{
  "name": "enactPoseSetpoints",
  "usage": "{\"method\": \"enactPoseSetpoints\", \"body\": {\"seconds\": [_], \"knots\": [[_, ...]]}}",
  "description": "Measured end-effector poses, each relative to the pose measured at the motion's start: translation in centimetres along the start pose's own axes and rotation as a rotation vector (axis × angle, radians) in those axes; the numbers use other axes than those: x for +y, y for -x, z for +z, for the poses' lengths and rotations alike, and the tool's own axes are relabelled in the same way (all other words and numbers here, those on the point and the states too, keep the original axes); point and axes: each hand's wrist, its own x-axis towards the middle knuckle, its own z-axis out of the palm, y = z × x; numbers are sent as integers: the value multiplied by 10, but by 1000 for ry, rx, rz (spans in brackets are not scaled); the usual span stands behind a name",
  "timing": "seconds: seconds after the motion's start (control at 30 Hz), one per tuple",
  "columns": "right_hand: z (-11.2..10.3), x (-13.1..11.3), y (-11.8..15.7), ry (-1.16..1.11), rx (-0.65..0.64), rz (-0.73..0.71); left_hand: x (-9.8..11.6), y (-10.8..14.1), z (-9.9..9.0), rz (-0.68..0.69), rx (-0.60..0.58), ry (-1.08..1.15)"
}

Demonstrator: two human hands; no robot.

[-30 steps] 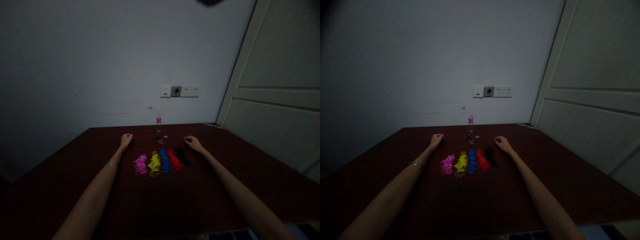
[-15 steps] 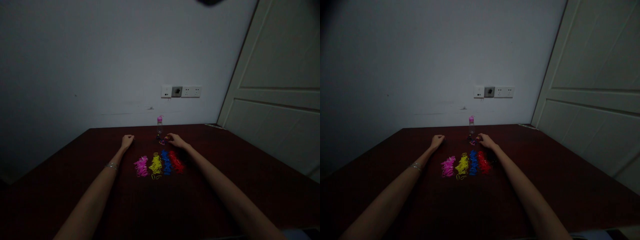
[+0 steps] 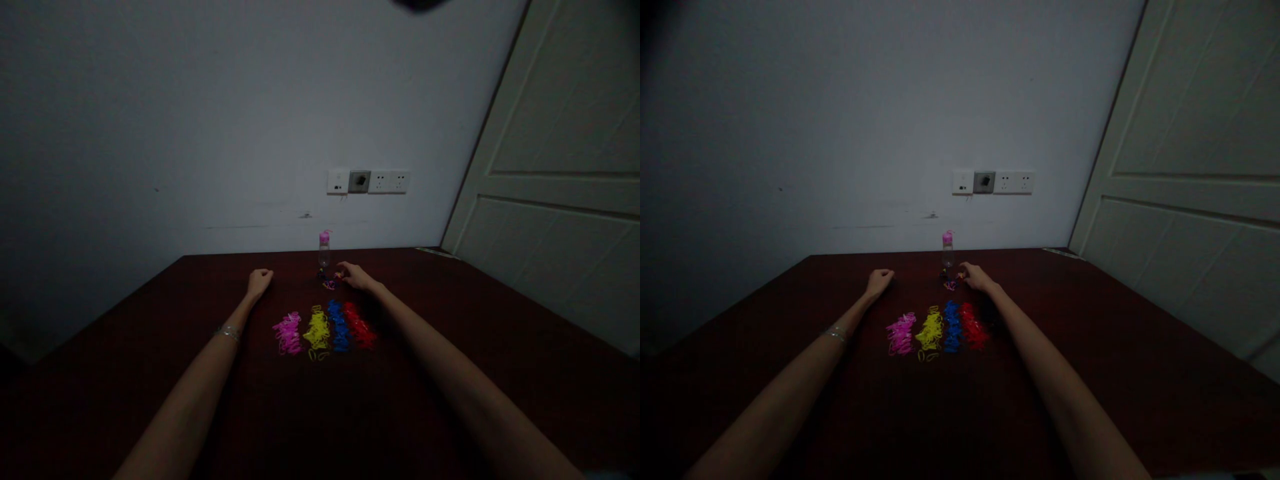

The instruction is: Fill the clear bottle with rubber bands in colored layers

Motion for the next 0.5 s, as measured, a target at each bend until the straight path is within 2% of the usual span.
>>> {"method": "enactPoseSetpoints", "body": {"seconds": [0.5], "knots": [[2, 3, -5, -85, -9, -10, -1, 0, 1, 5, -7, -43]]}}
